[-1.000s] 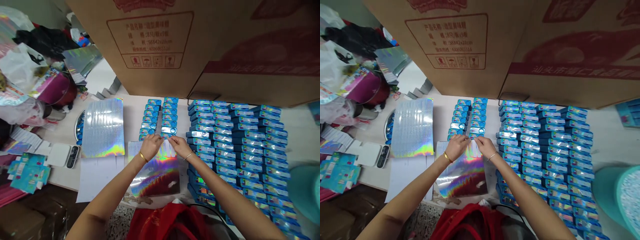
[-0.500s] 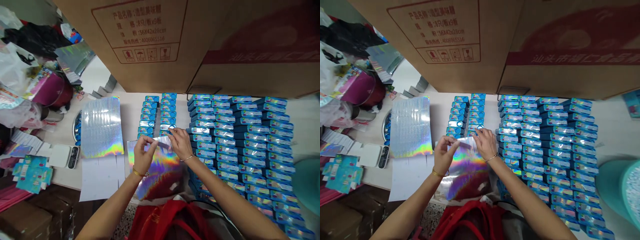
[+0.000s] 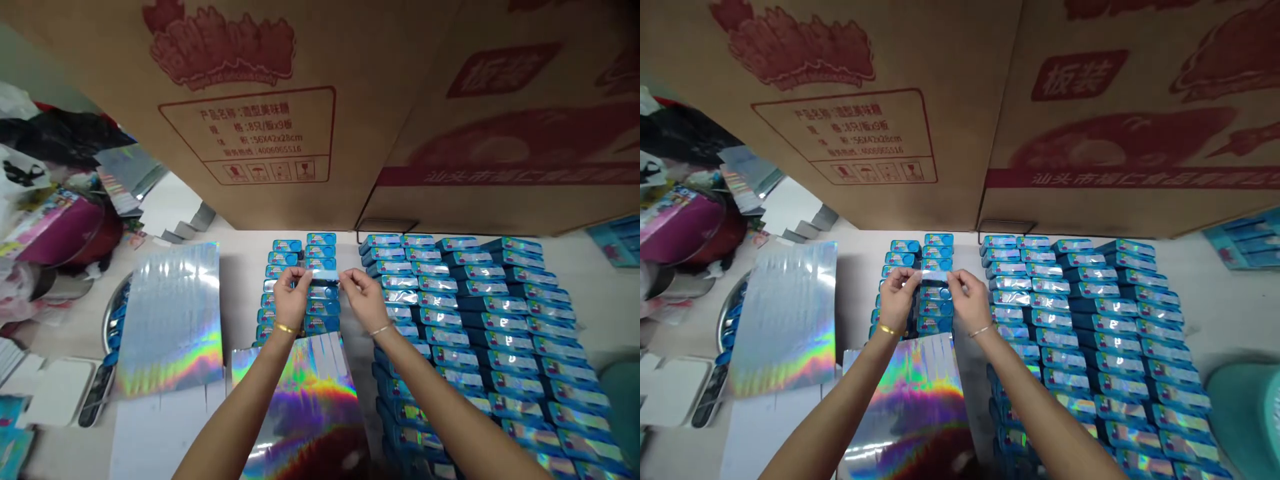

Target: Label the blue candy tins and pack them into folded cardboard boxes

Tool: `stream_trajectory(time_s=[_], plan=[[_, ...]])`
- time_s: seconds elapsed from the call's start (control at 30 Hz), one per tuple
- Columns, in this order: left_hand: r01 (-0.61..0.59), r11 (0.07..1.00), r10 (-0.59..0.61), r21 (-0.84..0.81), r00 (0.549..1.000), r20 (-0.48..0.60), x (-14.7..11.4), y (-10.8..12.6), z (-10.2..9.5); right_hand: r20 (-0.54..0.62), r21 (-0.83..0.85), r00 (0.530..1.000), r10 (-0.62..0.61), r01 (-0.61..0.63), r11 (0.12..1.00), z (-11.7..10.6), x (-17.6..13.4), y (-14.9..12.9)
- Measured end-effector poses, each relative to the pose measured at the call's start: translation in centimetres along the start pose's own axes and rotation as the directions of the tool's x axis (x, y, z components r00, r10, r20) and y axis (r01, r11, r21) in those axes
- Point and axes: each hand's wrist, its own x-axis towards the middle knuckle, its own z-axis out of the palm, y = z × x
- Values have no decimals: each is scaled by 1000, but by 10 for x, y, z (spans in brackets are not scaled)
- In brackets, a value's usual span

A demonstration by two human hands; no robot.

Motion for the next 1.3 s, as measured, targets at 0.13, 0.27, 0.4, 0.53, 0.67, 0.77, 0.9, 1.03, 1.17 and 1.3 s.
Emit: stream_trajectory(time_s=[0.13, 0.27, 0.4, 0.53, 0.67, 0.77, 0.9, 1.03, 1.17, 1.3], plan=[[-185, 949, 204, 254, 978, -50, 55, -1, 27, -39, -217, 991, -130, 119, 969, -5, 63, 15], [-182, 841, 251, 509, 966, -69, 84, -6, 47, -46, -300, 988, -147, 127, 946, -3, 101, 33], [-164, 717, 265, 678, 963, -48, 94, -16, 56, -66, -329, 990, -124, 96, 940, 2, 114, 46], [-151, 620, 272, 770, 962, -31, 96, -22, 60, -65, -354, 994, -87, 58, 933, 7, 119, 55], [-113, 536, 249, 836, 968, -29, 96, -18, 62, -85, -333, 996, -39, 9, 943, 11, 120, 65], [-26, 529, 202, 848, 975, -97, 100, -11, 58, -129, -277, 991, -46, 9, 961, 16, 111, 75], [20, 522, 103, 853, 991, -87, 110, -8, 55, -77, -252, 982, -172, 148, 956, 26, 97, 91], [15, 523, 82, 852, 994, -68, 115, -8, 56, 77, -430, 987, -141, 161, 888, 22, 91, 87], [-323, 585, 219, 744, 946, 238, 84, -4, 27, 100, -590, 961, -256, 265, 763, 6, 57, 43], [-626, 565, 194, 538, 734, 650, 14, 2, -37, 374, -581, 876, -305, 478, 659, 4, -22, 1]])
